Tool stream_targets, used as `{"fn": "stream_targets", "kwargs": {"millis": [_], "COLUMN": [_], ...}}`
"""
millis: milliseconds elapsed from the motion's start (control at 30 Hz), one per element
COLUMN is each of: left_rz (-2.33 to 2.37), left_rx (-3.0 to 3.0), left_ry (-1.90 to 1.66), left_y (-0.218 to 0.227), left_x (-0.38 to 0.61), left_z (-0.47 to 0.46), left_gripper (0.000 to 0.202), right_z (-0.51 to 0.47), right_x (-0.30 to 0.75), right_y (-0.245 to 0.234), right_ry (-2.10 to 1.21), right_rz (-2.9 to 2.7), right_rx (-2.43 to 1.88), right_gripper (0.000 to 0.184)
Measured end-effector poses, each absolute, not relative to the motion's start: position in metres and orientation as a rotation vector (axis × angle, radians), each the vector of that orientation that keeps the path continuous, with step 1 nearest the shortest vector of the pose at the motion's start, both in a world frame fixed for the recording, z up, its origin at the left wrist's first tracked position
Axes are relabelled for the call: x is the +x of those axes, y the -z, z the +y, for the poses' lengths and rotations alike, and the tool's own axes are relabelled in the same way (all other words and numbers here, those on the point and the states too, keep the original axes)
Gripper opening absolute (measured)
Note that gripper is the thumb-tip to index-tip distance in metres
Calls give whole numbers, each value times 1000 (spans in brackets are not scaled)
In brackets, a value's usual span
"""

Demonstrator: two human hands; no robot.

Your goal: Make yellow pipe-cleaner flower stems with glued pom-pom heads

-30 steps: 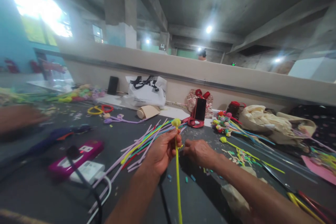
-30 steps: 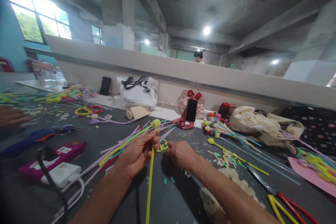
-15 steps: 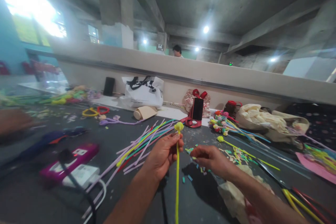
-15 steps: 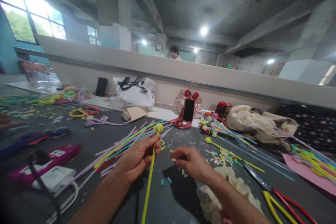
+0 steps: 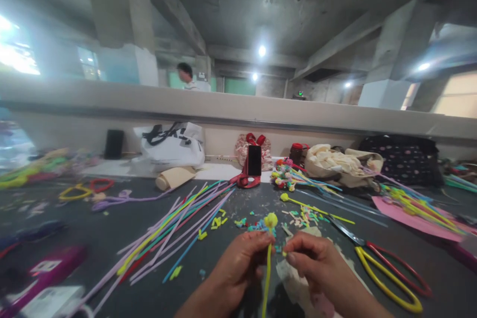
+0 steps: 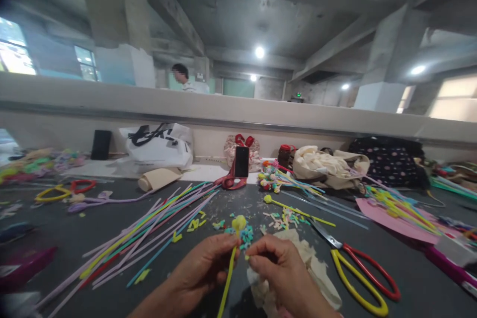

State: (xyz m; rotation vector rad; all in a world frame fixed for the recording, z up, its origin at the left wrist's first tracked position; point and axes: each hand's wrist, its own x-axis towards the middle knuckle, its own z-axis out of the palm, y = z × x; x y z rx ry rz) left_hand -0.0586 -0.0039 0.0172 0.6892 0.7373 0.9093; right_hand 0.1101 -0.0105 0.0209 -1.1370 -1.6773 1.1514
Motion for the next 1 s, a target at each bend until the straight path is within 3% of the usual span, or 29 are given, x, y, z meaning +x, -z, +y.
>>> {"fn": "stream_targets", "kwargs": {"millis": [133,667,1000], "left_rz": [720,769,745], "left_rx": [730,758,823], "left_ry": [-912,-930,-1004], "left_y": [-18,0,-13], "left_x": [-29,-4,-5], "left_z": [-5,-5,-10], "left_gripper": [24,30,31], "right_z": [-14,-16,-6], "right_x": [127,135,133], "right_y": [-23,-26,-10], "right_ry": [-1198,-690,-1263], "right_rz": [-1523,-1712,-1439], "right_rx": [-1151,-1293,-1096], "right_gripper": [15,10,20]}}
